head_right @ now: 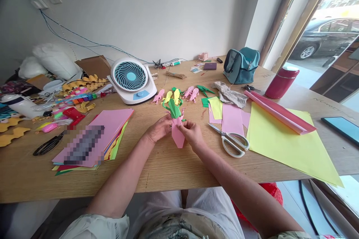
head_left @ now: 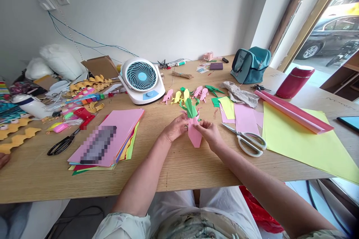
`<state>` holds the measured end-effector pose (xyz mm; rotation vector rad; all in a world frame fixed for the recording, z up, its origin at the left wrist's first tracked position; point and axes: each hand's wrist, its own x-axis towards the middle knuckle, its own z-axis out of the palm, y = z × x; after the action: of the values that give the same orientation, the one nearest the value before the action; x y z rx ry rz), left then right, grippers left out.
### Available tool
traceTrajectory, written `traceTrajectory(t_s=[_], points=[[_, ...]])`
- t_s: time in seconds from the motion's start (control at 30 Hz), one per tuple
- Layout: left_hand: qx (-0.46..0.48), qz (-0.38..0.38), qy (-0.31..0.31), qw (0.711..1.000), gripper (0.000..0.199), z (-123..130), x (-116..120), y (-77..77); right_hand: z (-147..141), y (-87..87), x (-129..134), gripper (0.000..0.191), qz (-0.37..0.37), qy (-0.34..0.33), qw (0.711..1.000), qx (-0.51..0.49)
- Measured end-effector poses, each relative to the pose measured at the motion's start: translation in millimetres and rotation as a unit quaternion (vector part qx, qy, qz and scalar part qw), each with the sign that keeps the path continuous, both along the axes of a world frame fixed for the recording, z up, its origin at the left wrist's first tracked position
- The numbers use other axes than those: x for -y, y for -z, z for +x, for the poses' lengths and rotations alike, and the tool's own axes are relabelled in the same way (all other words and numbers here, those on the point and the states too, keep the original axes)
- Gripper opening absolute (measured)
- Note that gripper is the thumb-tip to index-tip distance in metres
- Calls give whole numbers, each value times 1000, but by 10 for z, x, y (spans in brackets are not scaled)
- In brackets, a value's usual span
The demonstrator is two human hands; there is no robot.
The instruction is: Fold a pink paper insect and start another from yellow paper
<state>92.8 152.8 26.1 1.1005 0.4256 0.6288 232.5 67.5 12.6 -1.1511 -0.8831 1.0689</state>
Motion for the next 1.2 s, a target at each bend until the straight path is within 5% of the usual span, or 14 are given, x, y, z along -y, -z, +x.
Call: traceTrajectory(t_s=[0.27,0.8,1.2], points=[[20,-12,-106,994,42,102,2,30,-48,43,1,46,-21,-34,999,6],[-68,-58,-152,984,51,130,34,67,-37,20,12,47,-77,-19,996,-40],[8,-168,-219,961,40,331,183,127,-45,2,28,46,-47,-9,998,-48]])
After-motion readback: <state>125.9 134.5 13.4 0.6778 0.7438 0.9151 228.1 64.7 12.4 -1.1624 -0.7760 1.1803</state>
